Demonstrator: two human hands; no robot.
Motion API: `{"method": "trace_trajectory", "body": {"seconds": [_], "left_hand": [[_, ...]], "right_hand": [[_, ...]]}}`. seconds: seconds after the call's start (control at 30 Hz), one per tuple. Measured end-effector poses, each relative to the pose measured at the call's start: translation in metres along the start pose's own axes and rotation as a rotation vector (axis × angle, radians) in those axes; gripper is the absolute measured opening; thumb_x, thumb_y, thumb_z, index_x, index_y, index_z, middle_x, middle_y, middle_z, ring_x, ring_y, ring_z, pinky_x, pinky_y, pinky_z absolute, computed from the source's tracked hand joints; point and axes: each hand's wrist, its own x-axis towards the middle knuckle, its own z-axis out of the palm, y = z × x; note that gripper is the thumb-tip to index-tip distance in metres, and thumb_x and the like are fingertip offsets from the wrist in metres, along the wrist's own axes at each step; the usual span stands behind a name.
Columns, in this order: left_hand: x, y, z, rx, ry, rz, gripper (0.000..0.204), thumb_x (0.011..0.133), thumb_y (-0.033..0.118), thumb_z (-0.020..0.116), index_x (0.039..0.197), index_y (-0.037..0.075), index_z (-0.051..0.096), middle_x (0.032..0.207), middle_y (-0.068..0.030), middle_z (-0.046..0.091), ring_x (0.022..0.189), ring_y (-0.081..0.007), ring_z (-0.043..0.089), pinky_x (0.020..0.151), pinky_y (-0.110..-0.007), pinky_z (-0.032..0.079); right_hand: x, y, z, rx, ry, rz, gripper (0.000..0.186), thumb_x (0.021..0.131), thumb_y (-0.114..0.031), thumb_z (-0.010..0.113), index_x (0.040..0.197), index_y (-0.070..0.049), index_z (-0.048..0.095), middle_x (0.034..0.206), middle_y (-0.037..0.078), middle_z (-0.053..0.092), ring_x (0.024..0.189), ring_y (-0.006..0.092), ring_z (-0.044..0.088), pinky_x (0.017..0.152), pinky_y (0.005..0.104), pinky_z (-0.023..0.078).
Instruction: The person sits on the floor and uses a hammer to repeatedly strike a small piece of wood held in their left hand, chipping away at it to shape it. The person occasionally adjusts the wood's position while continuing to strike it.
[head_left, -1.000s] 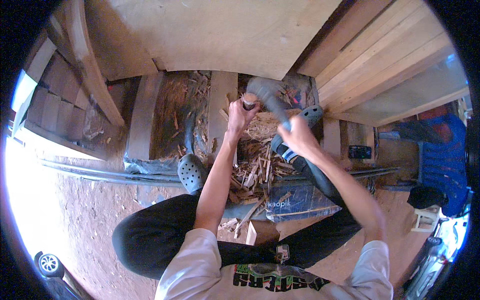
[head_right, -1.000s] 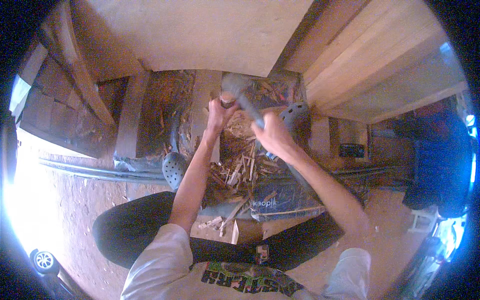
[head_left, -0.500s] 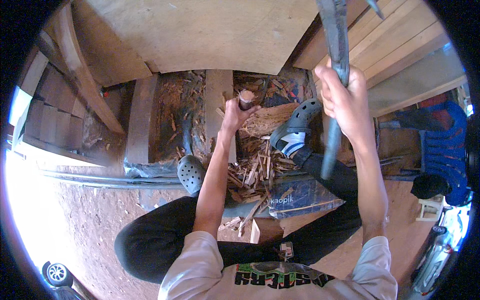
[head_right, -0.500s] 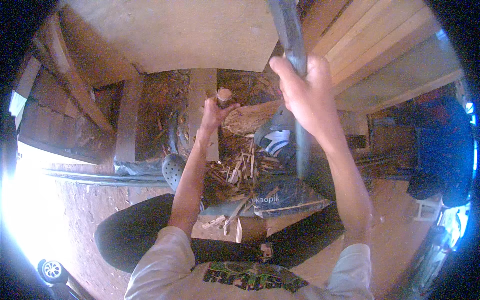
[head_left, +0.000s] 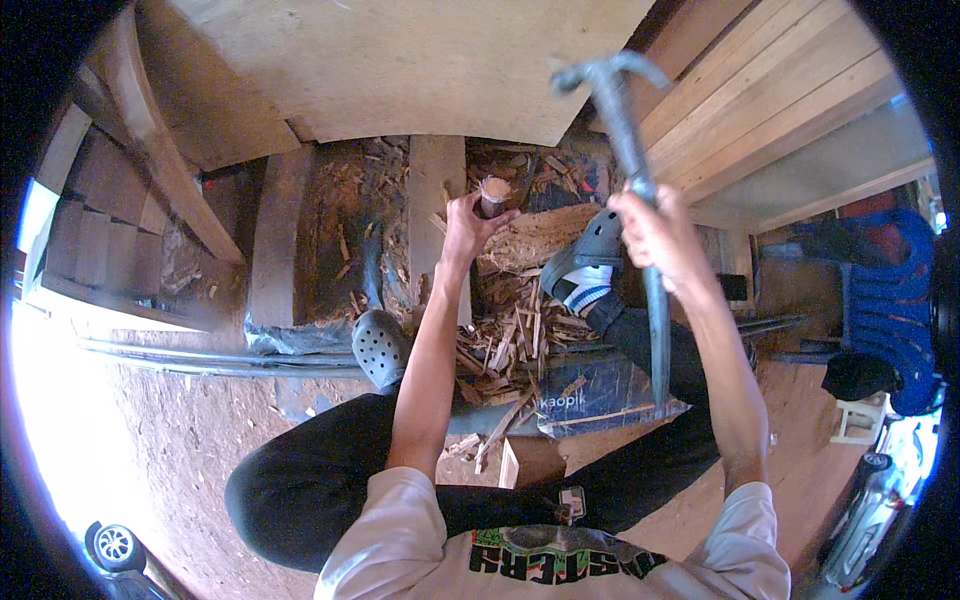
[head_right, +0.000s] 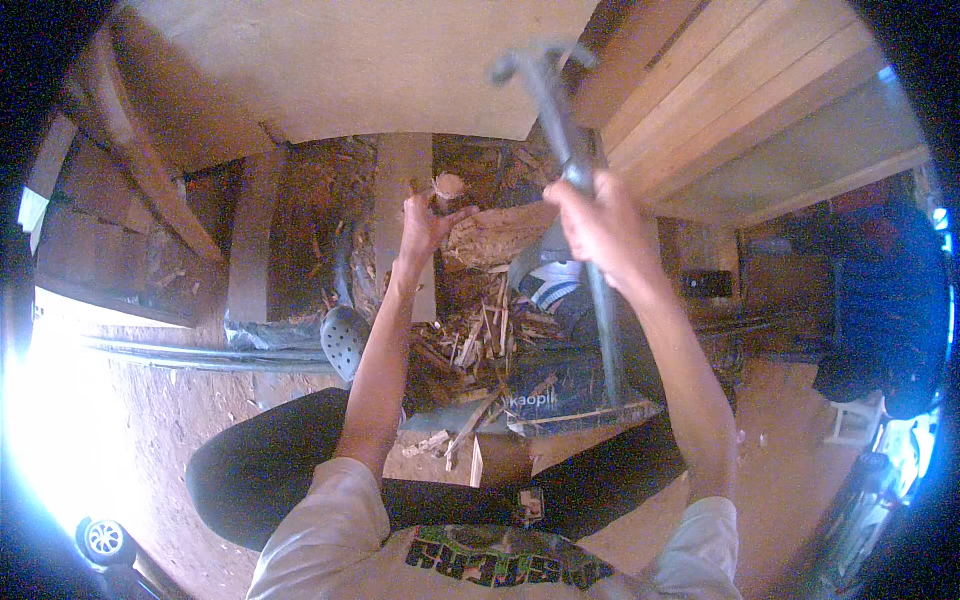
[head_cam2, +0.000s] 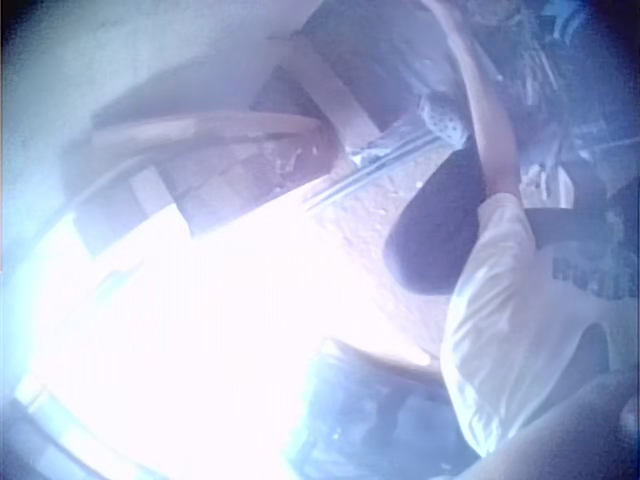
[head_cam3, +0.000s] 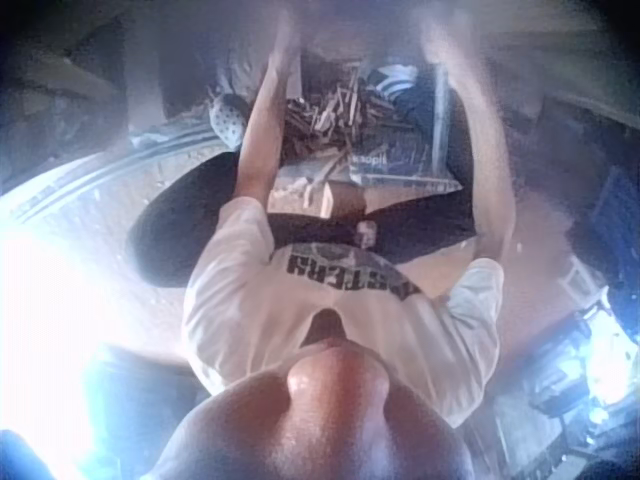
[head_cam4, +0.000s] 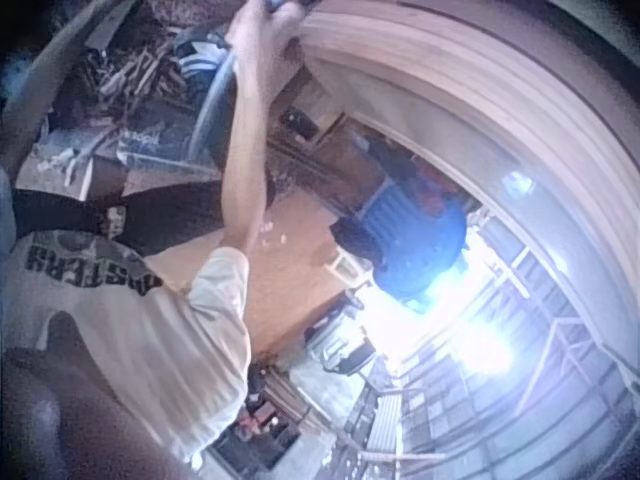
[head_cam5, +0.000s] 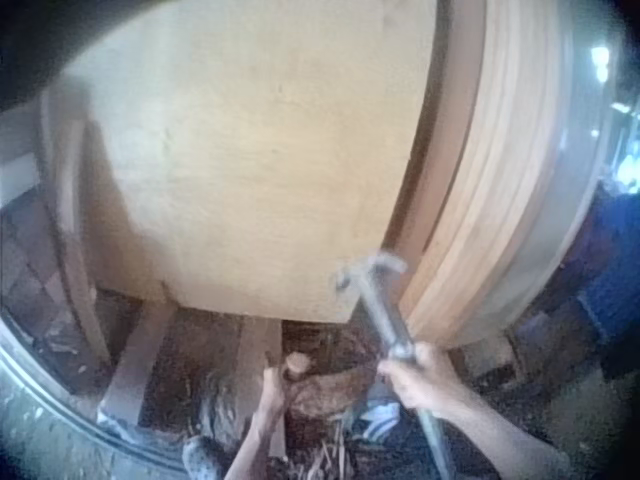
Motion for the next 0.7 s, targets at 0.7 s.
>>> {"method": "trace_trajectory", "body": {"seconds": [0.7], "left_hand": [[0.000, -0.007, 0.004, 0.106, -0.021, 0.007, 0.040, 0.062, 0.027, 0.083, 0.084, -0.002, 0.066, 0.079, -0.0152, 0.068, 0.072, -0.0227, 0.066, 0.068, -0.035, 0.051]], "right_hand": [[-0.005, -0.040, 0.014, -0.342, 0.092, -0.317, 0.030, 0.080, -0.026, 0.060, 0.060, -0.005, 0.051, 0.051, 0.000, 0.048, 0.047, 0.0094, 0.045, 0.045, 0.0320, 0.036]]}}
